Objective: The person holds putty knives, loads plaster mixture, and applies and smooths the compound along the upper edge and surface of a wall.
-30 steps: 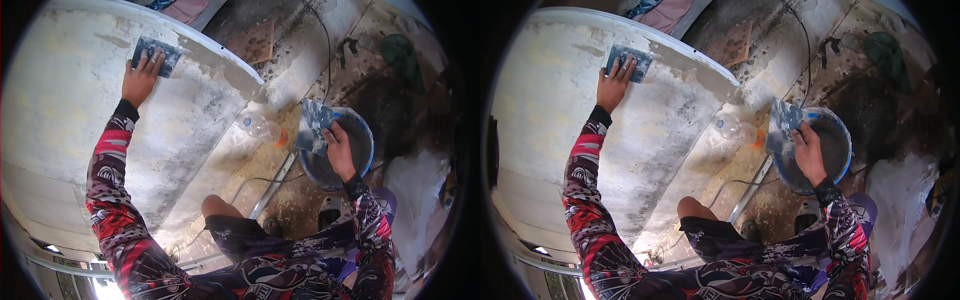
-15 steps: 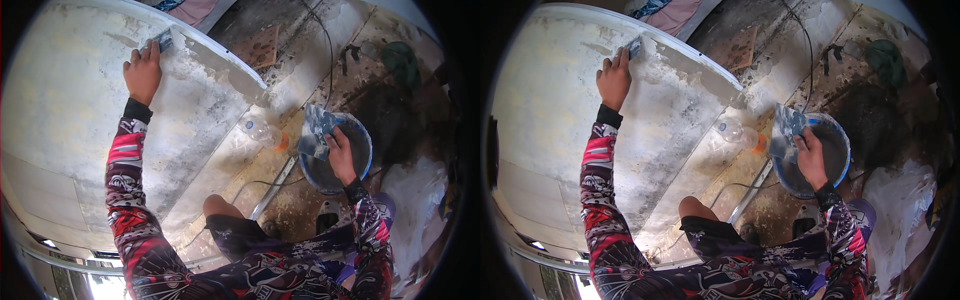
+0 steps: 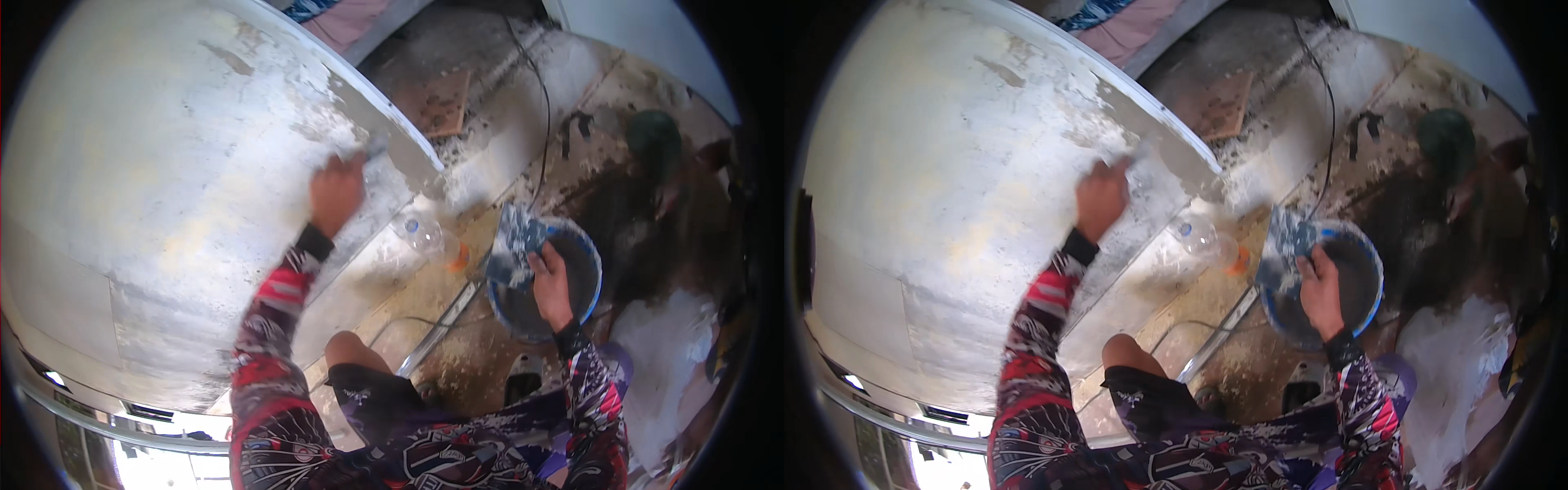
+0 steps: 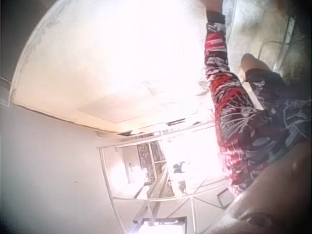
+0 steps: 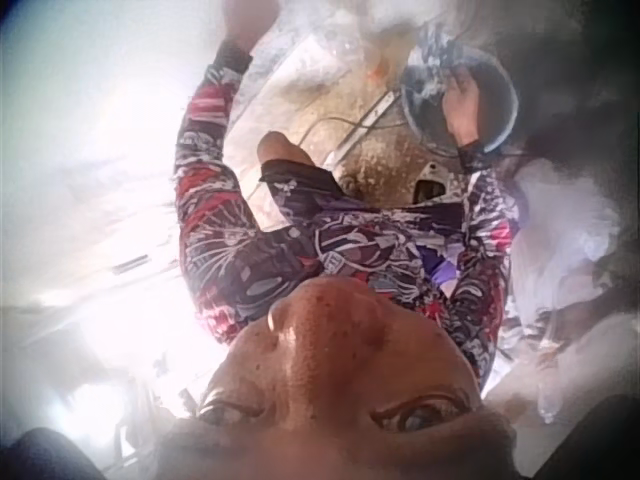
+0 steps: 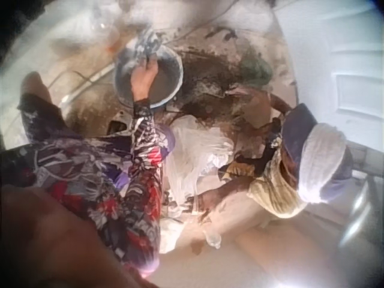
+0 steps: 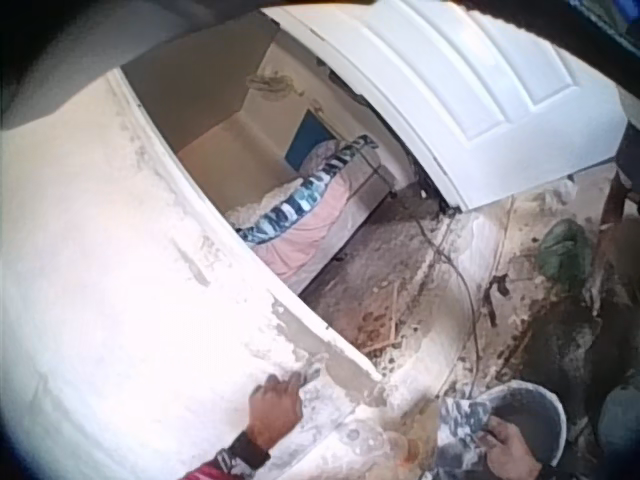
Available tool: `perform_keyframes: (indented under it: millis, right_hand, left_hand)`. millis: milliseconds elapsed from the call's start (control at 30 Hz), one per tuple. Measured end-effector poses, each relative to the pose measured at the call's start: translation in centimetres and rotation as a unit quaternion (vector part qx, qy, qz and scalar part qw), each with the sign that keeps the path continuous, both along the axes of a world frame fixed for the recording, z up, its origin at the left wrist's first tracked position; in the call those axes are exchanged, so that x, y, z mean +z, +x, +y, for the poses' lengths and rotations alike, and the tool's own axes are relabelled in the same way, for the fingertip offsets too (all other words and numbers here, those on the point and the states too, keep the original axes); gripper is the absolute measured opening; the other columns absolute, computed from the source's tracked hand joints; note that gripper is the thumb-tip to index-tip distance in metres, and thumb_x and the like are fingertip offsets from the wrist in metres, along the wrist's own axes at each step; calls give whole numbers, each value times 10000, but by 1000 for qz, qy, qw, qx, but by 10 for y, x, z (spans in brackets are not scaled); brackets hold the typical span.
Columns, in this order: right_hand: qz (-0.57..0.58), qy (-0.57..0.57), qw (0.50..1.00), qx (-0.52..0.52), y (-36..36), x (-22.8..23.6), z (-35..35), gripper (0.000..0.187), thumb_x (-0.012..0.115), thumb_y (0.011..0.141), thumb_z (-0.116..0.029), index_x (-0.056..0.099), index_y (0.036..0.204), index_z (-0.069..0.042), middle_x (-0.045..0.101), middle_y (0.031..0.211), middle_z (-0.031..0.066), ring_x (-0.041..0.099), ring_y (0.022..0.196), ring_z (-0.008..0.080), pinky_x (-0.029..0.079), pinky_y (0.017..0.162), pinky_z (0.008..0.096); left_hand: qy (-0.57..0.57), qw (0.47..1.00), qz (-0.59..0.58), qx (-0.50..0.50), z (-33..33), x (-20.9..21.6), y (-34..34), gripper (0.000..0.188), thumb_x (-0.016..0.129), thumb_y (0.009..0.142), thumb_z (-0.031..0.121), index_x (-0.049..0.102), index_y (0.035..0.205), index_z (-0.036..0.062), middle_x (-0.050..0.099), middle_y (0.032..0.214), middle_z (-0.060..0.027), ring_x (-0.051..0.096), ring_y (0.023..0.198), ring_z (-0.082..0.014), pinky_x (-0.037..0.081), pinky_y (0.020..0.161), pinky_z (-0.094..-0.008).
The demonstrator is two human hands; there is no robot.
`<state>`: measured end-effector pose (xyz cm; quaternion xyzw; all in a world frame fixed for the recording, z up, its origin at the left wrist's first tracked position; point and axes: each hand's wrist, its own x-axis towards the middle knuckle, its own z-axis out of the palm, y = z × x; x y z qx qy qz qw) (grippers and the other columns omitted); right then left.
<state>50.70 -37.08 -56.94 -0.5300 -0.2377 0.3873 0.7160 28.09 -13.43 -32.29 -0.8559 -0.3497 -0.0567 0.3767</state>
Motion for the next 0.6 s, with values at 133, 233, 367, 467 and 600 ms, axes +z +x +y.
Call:
perform_keyframes:
  millis: [133, 233, 367, 467, 600]
  right_hand:
    - [55, -15, 998, 38, -7, -25, 4, 418, 550, 980, -82, 483, 1346, 110, 612, 1295, 144, 557, 1181, 181, 397, 1012, 292]
    - [127, 44, 982, 136, -3, 6, -7, 364, 513, 965, -31, 538, 1318, 52, 636, 1247, 77, 577, 1117, 145, 414, 985, 287]
    - [148, 36, 981, 119, -12, 18, -4, 327, 446, 949, 0, 573, 1250, -4, 667, 1115, 47, 650, 931, 139, 510, 802, 270]
    - [206, -8, 974, 91, -11, 21, -12, 347, 481, 950, -28, 567, 1286, -16, 660, 1138, 42, 644, 980, 145, 536, 818, 289]
    - [184, -8, 983, 24, -10, 57, -27, 372, 474, 943, -32, 549, 1308, -38, 649, 1134, 53, 667, 923, 181, 592, 734, 332]
  left_hand:
    - [-174, 923, -316, -135, -60, -59, -40, 171, 566, 918, 118, 653, 1053, 61, 648, 785, -133, 628, 663, -269, 491, 603, -401]
    - [-448, 693, -565, -8, -113, -112, -52, 187, 631, 922, 168, 670, 1005, 5, 688, 825, -74, 588, 692, -122, 473, 637, -334]
    - [-608, 437, -662, -16, -135, -200, -78, 251, 623, 931, 198, 676, 1019, -32, 703, 878, -24, 604, 751, -83, 490, 707, -285]
    - [-725, 285, -626, 30, -135, -261, -93, 200, 625, 926, 107, 664, 1099, 15, 712, 959, -73, 686, 885, -180, 505, 806, -301]
    - [-639, 560, -460, -258, -136, -270, -60, 284, 635, 921, 180, 640, 1118, -26, 701, 955, -58, 664, 849, -146, 516, 799, -303]
